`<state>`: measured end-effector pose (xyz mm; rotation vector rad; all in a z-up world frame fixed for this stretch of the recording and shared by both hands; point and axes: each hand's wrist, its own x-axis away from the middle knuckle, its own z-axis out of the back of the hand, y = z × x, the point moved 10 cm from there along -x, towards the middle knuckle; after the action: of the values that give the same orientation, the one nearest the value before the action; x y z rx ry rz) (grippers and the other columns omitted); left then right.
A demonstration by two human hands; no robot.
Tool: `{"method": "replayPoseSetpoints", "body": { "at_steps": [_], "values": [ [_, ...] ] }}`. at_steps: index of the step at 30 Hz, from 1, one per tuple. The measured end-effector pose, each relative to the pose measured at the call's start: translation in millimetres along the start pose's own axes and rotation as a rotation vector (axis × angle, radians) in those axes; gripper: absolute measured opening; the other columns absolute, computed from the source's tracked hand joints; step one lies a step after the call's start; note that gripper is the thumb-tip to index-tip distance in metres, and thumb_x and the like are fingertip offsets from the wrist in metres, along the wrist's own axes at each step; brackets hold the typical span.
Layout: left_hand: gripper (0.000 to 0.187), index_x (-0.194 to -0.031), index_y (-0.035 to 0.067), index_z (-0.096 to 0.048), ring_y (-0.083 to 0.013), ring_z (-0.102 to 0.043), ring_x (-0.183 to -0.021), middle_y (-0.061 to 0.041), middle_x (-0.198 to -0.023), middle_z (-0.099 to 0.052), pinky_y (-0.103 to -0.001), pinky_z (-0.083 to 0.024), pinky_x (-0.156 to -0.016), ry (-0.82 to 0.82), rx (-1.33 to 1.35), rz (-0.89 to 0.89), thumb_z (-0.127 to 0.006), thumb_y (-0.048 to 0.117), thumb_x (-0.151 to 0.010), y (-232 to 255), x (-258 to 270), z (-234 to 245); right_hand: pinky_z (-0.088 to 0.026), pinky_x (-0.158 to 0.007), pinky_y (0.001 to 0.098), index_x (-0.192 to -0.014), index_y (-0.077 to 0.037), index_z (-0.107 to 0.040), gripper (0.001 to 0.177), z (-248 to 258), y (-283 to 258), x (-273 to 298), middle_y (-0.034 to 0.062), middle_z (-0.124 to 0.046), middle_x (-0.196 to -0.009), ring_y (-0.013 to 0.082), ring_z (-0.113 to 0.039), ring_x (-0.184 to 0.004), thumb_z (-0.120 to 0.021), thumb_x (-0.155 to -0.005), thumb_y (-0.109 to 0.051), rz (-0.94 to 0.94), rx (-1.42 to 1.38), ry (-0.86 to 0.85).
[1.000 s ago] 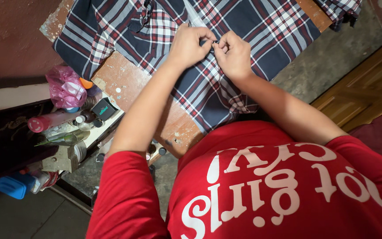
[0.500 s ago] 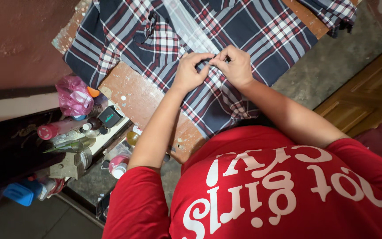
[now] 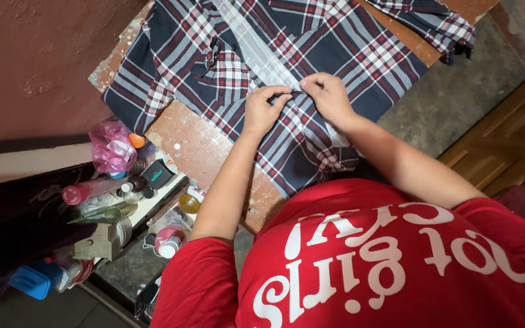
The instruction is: The person sews a button onto a plaid shirt using a needle and thread. They repeatedly pass the needle through the button and fabric, pull the thread tight, and trim the thread with scissors.
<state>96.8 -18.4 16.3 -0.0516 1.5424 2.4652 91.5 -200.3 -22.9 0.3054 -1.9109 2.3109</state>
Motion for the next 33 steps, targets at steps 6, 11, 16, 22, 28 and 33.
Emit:
{"method": "replayPoseSetpoints", "body": {
  "at_steps": [6, 11, 16, 22, 28, 33],
  "values": [
    [0.013, -0.095, 0.015, -0.08, -0.022, -0.074, -0.085, -0.006, -0.092, -0.079, -0.035, -0.056, -0.081, -0.028, 0.034, 0.024, -0.083, 0.018, -0.083, -2.8, 1.1, 0.4, -0.055, -0.088, 0.0258, -0.107, 0.001, -0.077, 0.022, -28.5, 23.6, -27.1, 0.0096, -0.078, -0.1, 0.0146, -0.071, -0.092, -0.07, -0.097, -0.018, -0.287, -0.095, -0.269],
    [0.012, -0.092, 0.015, -0.081, -0.0218, -0.07, -0.075, -0.005, -0.086, -0.078, -0.036, -0.052, -0.081, -0.029, -0.022, 0.014, -0.085, 0.017, -0.081, -2.0, 0.3, -0.6, -0.052, -0.094, 0.0248, -0.103, -0.001, -0.075, 0.014, -34.6, 25.4, -34.5, 0.0073, -0.076, -0.099, 0.0141, -0.069, -0.097, -0.072, -0.093, -0.011, -0.364, -0.118, -0.345],
    [0.011, -0.091, 0.015, -0.08, -0.0213, -0.068, -0.073, -0.004, -0.084, -0.078, -0.035, -0.05, -0.08, -0.031, -0.014, -0.005, -0.084, 0.017, -0.081, -1.3, 1.1, -1.8, -0.05, -0.085, 0.0263, -0.095, -0.004, -0.072, 0.01, -37.6, 38.1, -35.9, 0.0027, -0.07, -0.09, 0.0115, -0.06, -0.085, -0.068, -0.099, -0.011, -0.365, -0.137, -0.271],
    [0.011, -0.09, 0.015, -0.08, -0.0211, -0.066, -0.069, -0.004, -0.081, -0.077, -0.035, -0.049, -0.08, -0.036, -0.042, -0.008, -0.085, 0.018, -0.081, -1.1, 1.7, -2.7, -0.049, -0.073, 0.0255, -0.098, -0.006, -0.07, 0.014, -27.3, 51.9, -44.6, 0.0043, -0.073, -0.094, 0.011, -0.063, -0.08, -0.062, -0.104, -0.016, -0.476, -0.336, -0.126],
    [0.012, -0.092, 0.013, -0.078, -0.0199, -0.07, -0.075, -0.003, -0.086, -0.078, -0.035, -0.05, -0.083, -0.019, -0.005, -0.053, -0.083, 0.015, -0.081, 3.7, 2.4, -1.3, -0.062, -0.077, 0.0293, -0.101, -0.006, -0.066, 0.017, -22.4, 39.0, -48.0, 0.0049, -0.072, -0.094, 0.0151, -0.071, -0.084, -0.059, -0.105, -0.021, -0.519, -0.446, -0.178],
    [0.011, -0.09, 0.013, -0.076, -0.0216, -0.071, -0.082, -0.002, -0.088, -0.076, -0.035, -0.051, -0.086, -0.002, -0.016, -0.084, -0.082, 0.012, -0.081, 8.9, 2.1, -0.2, -0.064, -0.075, 0.031, -0.101, -0.005, -0.065, 0.016, -22.4, 28.0, -44.9, 0.0061, -0.071, -0.092, 0.0171, -0.072, -0.082, -0.059, -0.105, -0.019, -0.496, -0.444, -0.162]
  ]
}}
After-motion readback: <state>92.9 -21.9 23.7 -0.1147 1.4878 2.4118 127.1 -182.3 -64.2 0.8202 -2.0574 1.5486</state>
